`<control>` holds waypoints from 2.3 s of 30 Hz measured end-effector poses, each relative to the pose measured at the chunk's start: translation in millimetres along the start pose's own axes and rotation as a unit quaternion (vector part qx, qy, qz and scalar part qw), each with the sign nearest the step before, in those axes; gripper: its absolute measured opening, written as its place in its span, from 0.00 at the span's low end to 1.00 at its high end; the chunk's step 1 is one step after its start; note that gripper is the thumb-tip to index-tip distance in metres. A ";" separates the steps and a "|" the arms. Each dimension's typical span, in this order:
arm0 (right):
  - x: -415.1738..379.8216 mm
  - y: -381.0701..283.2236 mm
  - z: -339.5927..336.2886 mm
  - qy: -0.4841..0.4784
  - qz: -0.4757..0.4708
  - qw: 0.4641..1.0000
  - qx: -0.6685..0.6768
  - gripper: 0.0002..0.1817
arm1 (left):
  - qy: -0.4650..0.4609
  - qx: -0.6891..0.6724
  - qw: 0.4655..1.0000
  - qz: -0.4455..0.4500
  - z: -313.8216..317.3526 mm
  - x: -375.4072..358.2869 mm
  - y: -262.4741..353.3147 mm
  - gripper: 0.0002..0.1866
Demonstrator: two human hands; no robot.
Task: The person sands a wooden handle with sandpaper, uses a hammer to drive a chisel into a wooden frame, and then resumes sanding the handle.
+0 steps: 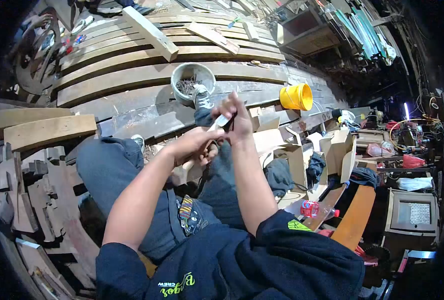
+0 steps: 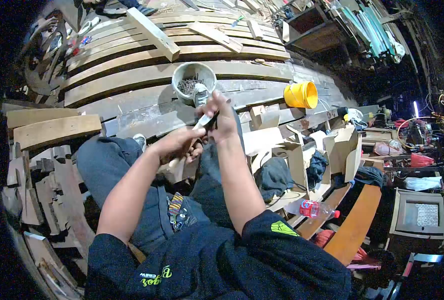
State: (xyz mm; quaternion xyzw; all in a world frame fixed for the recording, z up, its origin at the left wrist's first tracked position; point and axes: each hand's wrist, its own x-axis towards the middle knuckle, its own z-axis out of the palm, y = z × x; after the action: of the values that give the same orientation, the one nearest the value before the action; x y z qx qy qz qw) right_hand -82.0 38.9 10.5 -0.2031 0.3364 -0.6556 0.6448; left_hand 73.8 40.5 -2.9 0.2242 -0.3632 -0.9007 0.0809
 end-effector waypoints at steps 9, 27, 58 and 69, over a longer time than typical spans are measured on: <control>13.7 13.8 -13.8 0.253 -0.062 0.965 0.014 0.13 | 0.424 0.666 0.576 0.212 -4.9 5.0 -27.7 0.09; 12.8 15.2 -4.9 0.282 -0.024 0.957 0.066 0.17 | 0.425 0.605 0.664 0.112 4.4 10.3 -17.5 0.10; 12.5 5.2 -8.7 0.080 0.021 0.996 0.039 0.17 | 0.202 0.417 0.885 0.050 -10.3 7.4 -13.4 0.14; 17.5 16.2 -16.9 0.263 -0.024 0.964 -0.021 0.15 | 0.366 0.541 0.741 0.157 6.3 7.8 -25.1 0.13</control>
State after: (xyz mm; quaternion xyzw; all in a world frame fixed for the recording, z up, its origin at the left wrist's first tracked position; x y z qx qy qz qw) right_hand -83.9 25.7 -15.5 -0.0446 0.5029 -0.6941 0.5132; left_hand 64.4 60.2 -18.9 0.4825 -0.7616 -0.3763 0.2134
